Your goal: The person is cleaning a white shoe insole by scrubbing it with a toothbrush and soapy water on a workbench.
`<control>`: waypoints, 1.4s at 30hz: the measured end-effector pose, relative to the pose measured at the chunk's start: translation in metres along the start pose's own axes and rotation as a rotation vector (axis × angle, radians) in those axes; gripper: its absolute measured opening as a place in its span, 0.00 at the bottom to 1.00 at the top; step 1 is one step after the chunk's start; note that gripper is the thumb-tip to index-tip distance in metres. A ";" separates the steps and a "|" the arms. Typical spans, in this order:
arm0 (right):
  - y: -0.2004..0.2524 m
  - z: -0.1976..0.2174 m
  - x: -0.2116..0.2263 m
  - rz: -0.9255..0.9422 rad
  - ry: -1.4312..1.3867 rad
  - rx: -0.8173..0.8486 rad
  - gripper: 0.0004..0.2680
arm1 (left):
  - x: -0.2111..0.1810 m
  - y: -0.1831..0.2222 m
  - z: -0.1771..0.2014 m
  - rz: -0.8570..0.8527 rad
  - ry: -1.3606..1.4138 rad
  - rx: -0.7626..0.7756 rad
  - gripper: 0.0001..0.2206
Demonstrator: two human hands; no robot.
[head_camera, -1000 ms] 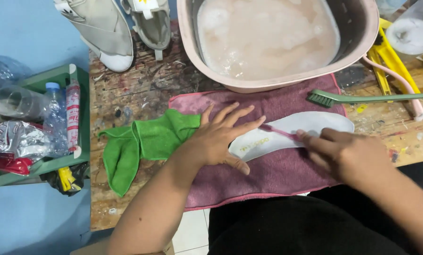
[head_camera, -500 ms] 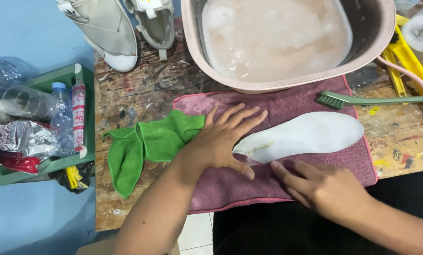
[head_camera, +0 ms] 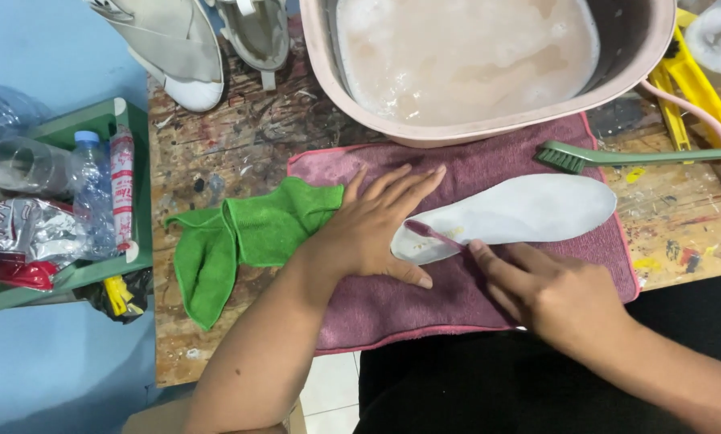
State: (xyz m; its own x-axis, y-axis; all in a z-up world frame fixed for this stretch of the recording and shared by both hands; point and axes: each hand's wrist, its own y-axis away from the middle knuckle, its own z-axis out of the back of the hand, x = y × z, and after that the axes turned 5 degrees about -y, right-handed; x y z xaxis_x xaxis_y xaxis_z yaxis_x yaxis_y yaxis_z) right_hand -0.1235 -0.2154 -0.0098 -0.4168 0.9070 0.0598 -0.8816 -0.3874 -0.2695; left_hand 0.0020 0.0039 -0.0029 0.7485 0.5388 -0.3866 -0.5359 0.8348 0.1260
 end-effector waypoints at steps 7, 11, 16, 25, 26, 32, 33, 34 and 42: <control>-0.004 0.002 -0.006 0.032 0.092 -0.039 0.14 | -0.001 0.000 0.000 0.009 -0.017 -0.030 0.56; 0.004 -0.010 0.000 0.019 -0.027 0.023 0.15 | -0.004 0.004 0.006 0.023 0.055 0.004 0.54; 0.000 -0.003 -0.003 0.070 -0.126 0.016 0.13 | -0.007 0.004 0.010 0.025 0.120 0.050 0.54; 0.005 0.003 -0.006 0.019 -0.086 -0.014 0.13 | -0.006 0.005 0.008 -0.055 0.053 0.036 0.53; 0.008 0.004 -0.012 -0.053 0.025 -0.027 0.12 | -0.006 0.005 0.009 -0.034 0.080 0.057 0.48; 0.025 0.008 -0.017 -0.176 0.123 -0.055 0.13 | -0.011 0.004 0.006 0.004 0.112 0.066 0.38; 0.023 0.010 -0.010 -0.075 -0.010 -0.076 0.13 | -0.012 0.004 0.008 0.007 0.114 0.096 0.40; 0.026 0.010 -0.011 -0.077 -0.012 -0.075 0.13 | -0.013 0.004 0.008 0.006 0.114 0.099 0.40; 0.053 0.004 -0.059 -0.410 0.419 0.015 0.09 | -0.010 0.004 0.003 0.001 0.123 0.100 0.39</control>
State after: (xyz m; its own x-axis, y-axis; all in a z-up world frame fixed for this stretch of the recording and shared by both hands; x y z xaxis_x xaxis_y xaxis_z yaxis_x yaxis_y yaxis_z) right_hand -0.1464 -0.2898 -0.0238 0.0791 0.9700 -0.2297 -0.9567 0.0091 -0.2910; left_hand -0.0062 0.0027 0.0045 0.6911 0.5270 -0.4945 -0.4907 0.8446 0.2143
